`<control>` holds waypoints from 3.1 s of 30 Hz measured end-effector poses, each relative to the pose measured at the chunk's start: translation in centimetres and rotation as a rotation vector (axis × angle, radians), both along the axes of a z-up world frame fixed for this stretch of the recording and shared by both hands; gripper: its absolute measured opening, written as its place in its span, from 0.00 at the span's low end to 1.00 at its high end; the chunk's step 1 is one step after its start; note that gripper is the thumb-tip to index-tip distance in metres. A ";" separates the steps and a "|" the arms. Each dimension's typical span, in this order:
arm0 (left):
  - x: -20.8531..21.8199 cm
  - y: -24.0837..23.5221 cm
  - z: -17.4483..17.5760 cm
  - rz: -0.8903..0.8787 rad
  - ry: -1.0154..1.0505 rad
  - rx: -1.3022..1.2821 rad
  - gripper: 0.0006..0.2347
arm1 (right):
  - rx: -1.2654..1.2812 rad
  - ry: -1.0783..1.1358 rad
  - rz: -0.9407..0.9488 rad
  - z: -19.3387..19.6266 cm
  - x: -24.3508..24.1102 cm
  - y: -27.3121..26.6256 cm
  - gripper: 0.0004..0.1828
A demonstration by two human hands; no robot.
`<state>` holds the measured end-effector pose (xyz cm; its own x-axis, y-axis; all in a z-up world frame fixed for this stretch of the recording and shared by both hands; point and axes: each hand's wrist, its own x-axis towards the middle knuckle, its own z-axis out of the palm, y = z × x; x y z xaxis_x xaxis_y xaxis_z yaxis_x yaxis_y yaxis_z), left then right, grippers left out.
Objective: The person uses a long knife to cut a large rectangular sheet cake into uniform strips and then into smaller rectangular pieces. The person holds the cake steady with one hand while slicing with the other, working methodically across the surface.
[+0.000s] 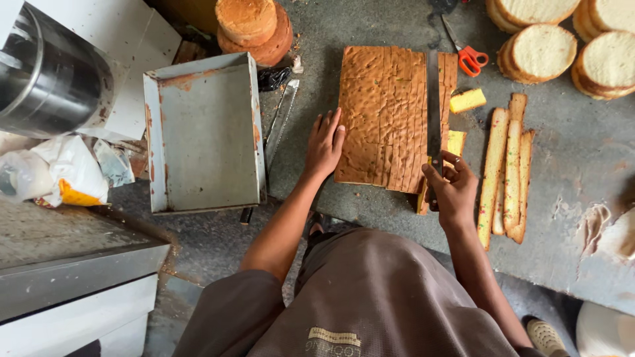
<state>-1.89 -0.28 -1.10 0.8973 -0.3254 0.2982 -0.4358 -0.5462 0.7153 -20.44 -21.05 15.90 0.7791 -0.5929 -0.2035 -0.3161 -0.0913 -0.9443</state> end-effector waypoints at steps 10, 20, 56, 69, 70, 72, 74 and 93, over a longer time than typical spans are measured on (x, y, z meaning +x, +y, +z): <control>-0.3 -0.2 0.6 0.056 -0.060 -0.021 0.20 | 0.173 -0.062 -0.001 0.3 0.4 -0.3 0.26; -0.6 -0.2 0.4 0.088 -0.090 -0.047 0.20 | 0.084 -0.128 0.035 -2.2 1.5 -2.6 0.27; -4.2 2.3 2.7 -0.374 0.011 0.105 0.66 | -0.850 0.044 0.172 -7.9 -7.4 -4.7 0.17; -4.1 2.2 3.0 -0.336 0.053 0.126 0.66 | -0.679 0.116 0.080 -8.3 -7.4 -6.2 0.22; -4.3 2.2 3.0 -0.338 0.035 0.120 0.66 | -0.684 0.112 0.065 -8.0 -7.2 -5.9 0.22; -4.4 2.2 3.0 -0.339 0.018 0.112 0.66 | -0.615 0.153 0.129 -7.3 -7.1 -5.6 0.18; -4.5 2.3 2.9 -0.343 0.019 0.107 0.65 | -0.587 0.170 0.172 -7.0 -7.3 -5.6 0.18; -4.3 2.1 0.8 -0.329 0.040 0.150 0.67 | -0.587 0.218 0.162 -8.0 -7.2 -6.3 0.24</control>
<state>-6.18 1.77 -0.31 0.7471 -0.6365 0.1917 -0.5789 -0.4812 0.6583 -27.67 -27.38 7.88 0.8457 -0.5318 -0.0447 -0.4335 -0.6357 -0.6388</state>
